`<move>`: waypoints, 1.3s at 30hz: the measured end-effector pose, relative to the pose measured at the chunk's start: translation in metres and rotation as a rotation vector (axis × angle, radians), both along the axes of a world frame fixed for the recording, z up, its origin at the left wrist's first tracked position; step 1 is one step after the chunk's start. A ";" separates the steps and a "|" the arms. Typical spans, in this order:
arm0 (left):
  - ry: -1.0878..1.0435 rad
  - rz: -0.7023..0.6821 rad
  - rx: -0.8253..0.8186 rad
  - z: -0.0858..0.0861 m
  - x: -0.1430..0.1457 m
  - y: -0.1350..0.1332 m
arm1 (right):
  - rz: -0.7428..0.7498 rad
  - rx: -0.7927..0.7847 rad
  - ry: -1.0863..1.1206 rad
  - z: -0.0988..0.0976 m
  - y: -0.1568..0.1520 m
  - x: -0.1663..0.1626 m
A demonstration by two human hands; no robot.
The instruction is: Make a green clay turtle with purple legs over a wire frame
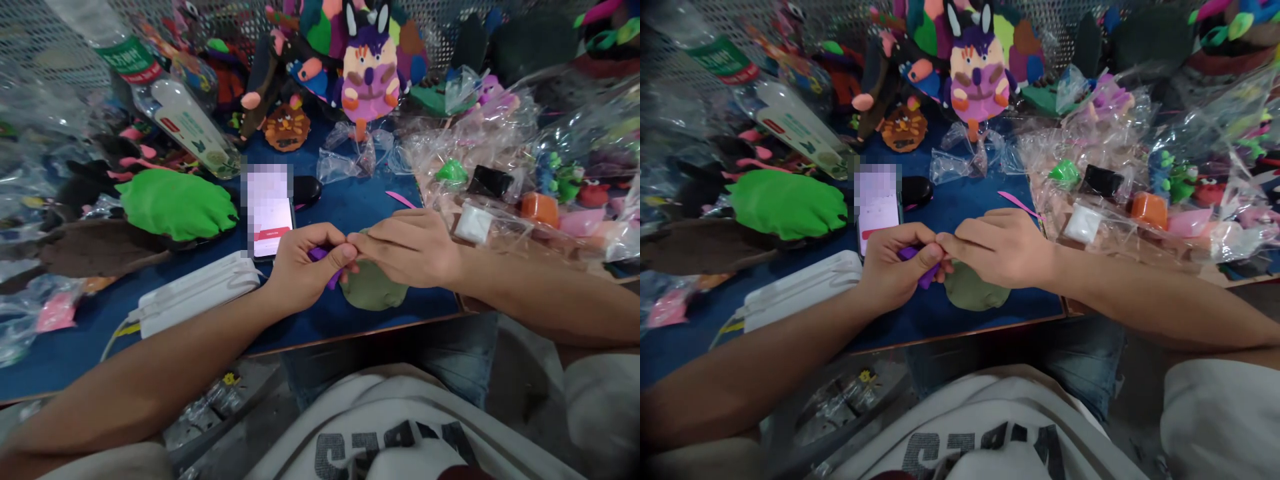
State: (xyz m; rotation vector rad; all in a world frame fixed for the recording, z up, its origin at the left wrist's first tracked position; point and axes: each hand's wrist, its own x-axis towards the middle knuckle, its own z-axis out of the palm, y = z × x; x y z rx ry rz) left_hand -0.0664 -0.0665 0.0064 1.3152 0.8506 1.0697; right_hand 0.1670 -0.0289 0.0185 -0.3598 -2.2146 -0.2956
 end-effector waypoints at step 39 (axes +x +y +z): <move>-0.056 0.101 -0.139 0.000 -0.005 0.013 | 0.082 -0.599 0.119 -0.016 0.029 0.012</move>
